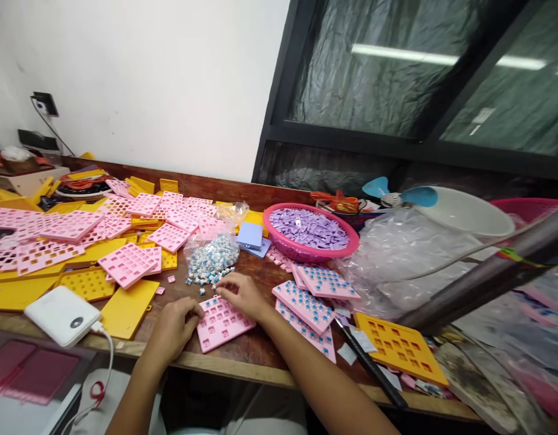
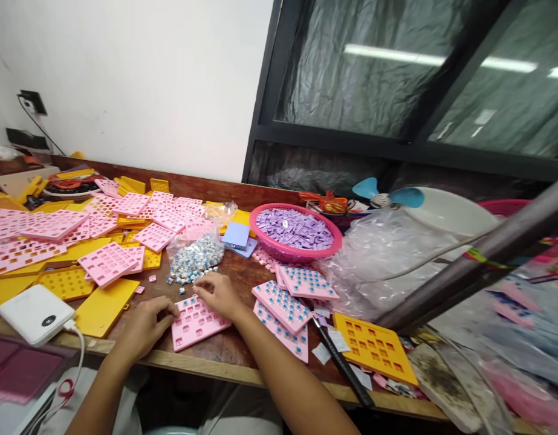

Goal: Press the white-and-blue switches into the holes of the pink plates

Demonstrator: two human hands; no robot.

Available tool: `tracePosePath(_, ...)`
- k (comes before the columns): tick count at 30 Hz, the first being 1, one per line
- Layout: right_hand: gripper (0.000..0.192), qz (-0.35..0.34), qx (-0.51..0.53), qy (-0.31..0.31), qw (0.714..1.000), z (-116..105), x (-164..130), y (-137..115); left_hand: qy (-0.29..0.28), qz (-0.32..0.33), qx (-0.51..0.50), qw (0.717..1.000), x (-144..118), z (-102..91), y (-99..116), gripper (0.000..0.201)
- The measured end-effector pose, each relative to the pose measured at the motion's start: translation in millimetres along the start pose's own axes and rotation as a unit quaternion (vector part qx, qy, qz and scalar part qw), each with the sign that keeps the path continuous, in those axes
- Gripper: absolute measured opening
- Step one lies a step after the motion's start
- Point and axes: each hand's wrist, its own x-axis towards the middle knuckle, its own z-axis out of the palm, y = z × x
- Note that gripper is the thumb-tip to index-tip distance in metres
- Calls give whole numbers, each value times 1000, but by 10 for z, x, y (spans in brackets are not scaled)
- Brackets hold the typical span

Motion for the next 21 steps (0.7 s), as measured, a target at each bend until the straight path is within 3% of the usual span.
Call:
tracePosePath(3, 25, 34, -22, 43, 998, 21, 54, 42, 1, -5, -45, 999, 28, -6, -52, 9)
tracePosePath(6, 32, 23, -48, -11, 999, 71, 97, 85, 29, 3, -29, 999, 124, -47, -81, 16)
tracePosePath(9, 29, 28, -78, -38, 996, 100, 112, 118, 67, 33, 71, 995, 273, -95, -85, 26)
tracePosePath(15, 18, 51, -155, -54, 985, 46, 100, 103, -47, 51, 165, 984, 485, -111, -84, 39)
tracePosePath(21, 18, 33, -145, -48, 988, 57, 106, 84, -48, 26, 153, 987, 518, -69, -132, 35)
